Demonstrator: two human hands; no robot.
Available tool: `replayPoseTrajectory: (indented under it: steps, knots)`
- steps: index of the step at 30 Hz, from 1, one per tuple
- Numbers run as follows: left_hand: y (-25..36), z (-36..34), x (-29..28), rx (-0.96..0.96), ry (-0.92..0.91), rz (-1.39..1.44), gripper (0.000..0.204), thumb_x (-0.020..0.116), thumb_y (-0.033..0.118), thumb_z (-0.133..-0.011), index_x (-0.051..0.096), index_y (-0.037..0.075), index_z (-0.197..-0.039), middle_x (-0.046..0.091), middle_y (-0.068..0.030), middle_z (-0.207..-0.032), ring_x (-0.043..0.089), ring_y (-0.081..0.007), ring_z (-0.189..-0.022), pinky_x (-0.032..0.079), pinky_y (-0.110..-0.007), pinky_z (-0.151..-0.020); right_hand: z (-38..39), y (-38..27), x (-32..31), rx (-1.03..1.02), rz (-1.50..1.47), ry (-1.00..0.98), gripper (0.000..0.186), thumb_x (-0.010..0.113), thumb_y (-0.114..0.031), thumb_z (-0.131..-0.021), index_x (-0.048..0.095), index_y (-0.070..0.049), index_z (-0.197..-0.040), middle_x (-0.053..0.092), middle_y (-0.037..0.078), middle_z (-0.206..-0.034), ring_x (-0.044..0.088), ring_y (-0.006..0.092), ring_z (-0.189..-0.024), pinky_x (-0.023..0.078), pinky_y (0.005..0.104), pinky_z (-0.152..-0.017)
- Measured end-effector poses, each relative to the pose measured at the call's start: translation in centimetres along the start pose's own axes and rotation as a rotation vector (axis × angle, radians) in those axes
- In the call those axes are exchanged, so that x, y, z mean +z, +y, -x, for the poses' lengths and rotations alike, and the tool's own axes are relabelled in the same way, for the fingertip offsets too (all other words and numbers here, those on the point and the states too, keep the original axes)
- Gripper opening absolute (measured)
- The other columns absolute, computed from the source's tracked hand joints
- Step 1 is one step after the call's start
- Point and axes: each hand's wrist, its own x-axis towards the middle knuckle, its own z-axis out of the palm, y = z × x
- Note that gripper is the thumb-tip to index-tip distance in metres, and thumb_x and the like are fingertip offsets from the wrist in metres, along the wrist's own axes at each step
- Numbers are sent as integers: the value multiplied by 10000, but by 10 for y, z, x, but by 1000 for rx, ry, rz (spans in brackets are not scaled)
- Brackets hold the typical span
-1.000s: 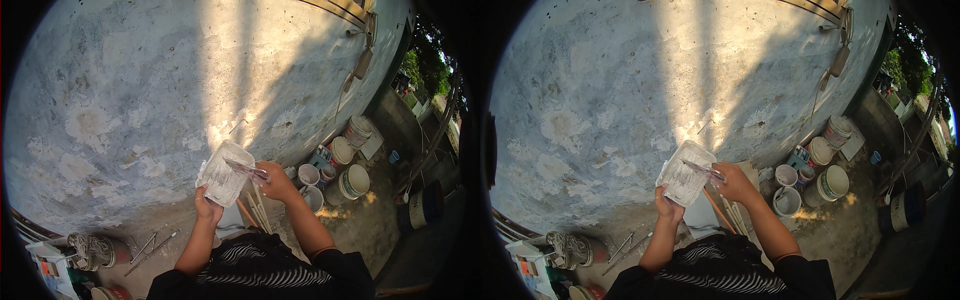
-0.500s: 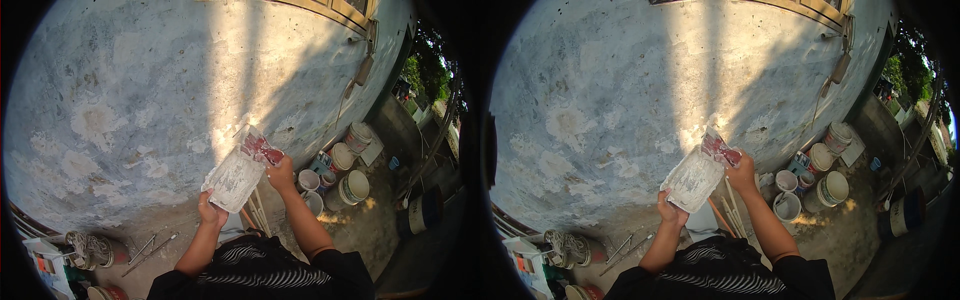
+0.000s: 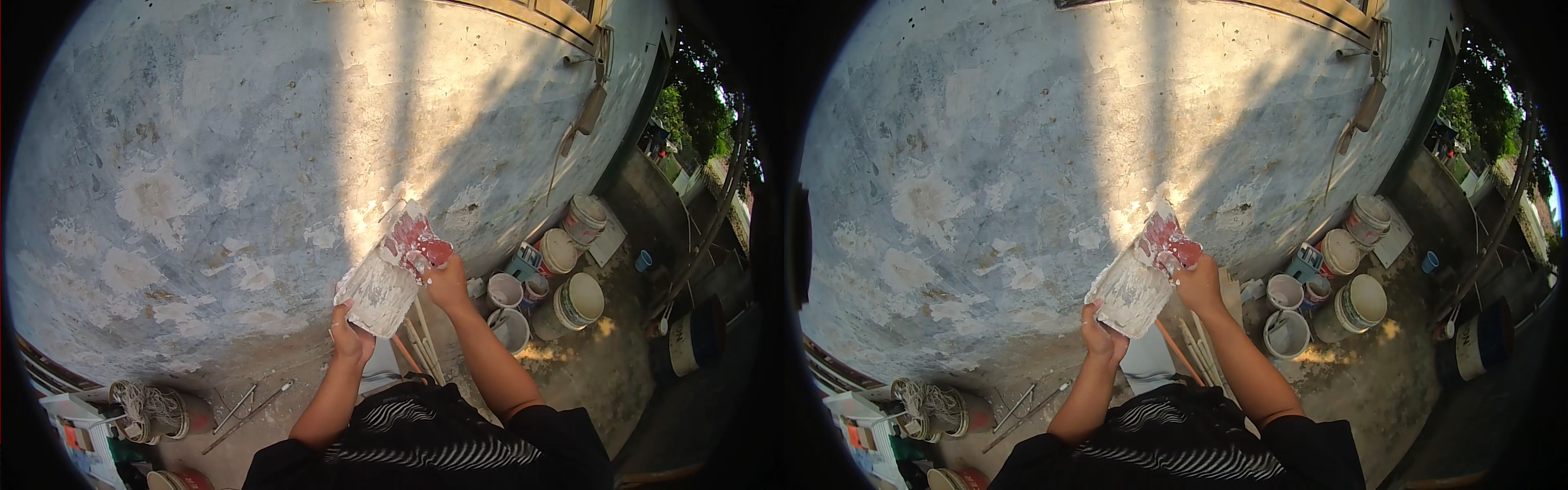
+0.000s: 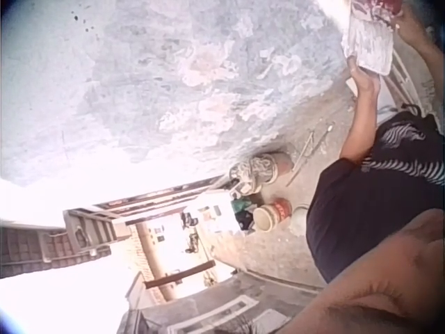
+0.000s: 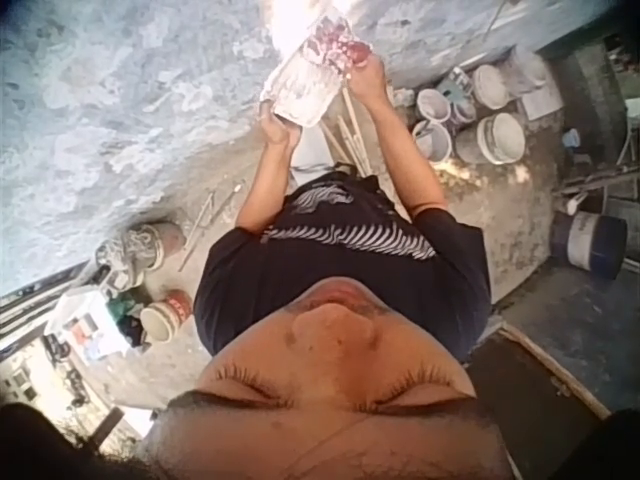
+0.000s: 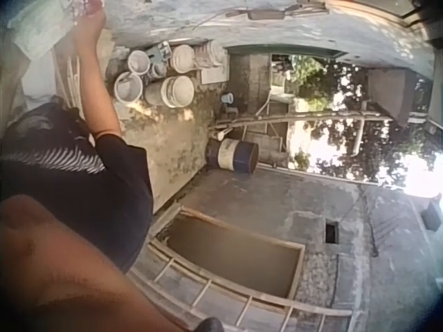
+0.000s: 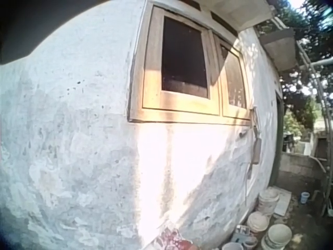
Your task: Applying plaster or putty to a wall using a putty knife.
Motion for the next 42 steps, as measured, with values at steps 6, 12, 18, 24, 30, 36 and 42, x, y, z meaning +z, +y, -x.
replayPoseTrajectory:
  steps: [6, 12, 18, 24, 30, 36, 42]
  knots:
    - [-3, 3, 0, 20, -45, 49, 641, 471, 267, -822, 353, 23, -1403, 441, -154, -1399, 437, -332, -1293, 342, -454, -1092, -2, 0, -15, 51, -32, 81, 196, 692, -138, -865, 666, 22, -976, 682, 25, -848, 571, 68, -759, 469, 262, -682]
    - [-5, 5, 0, 68, -47, 55, 652, 463, 271, -820, 338, 30, -1412, 425, -165, -1410, 426, -341, -1303, 333, -467, -1100, 6, -9, -27, -8, 60, -152, 168, 654, -100, -854, 654, 18, -974, 681, 128, -773, 586, 100, -696, 479, 296, -658]
    - [-8, 5, -2, 113, -69, 58, 666, 462, 225, -779, 331, 45, -1407, 422, -177, -1403, 412, -353, -1310, 326, -478, -1104, 11, -11, -23, -98, 99, 55, 140, 618, -80, -894, 659, 24, -979, 651, 11, -734, 534, 58, -655, 453, 263, -590]
    - [-3, 2, -5, 92, -79, 55, 724, 477, 176, -728, 303, 55, -1420, 408, -172, -1411, 399, -347, -1318, 315, -473, -1114, 7, -4, -8, 31, 10, 19, 134, 602, -66, -895, 661, 28, -969, 655, 18, -771, 540, 59, -695, 455, 257, -636]
    - [-4, -3, -8, 134, -102, -25, 749, 475, 155, -719, 282, 58, -1437, 405, -165, -1416, 401, -336, -1318, 320, -468, -1111, 9, 4, 13, 142, -237, 53, 141, 591, -40, -888, 666, 23, -990, 671, 31, -845, 565, 77, -737, 457, 255, -673]
    - [2, -7, -15, 153, -125, -26, 700, 467, 150, -756, 301, 50, -1428, 411, -159, -1412, 395, -323, -1323, 320, -459, -1110, 11, -6, 19, 218, -170, 9, 151, 564, -28, -897, 654, 34, -1001, 670, 38, -867, 570, 85, -770, 453, 253, -690]
    - [4, -14, -13, 97, -81, -22, 624, 472, 204, -827, 331, 40, -1412, 425, -149, -1404, 403, -310, -1319, 318, -448, -1109, 18, 4, 34, 363, -465, 1, 162, 575, -42, -897, 654, 29, -1020, 663, 35, -842, 561, 84, -734, 447, 248, -669]
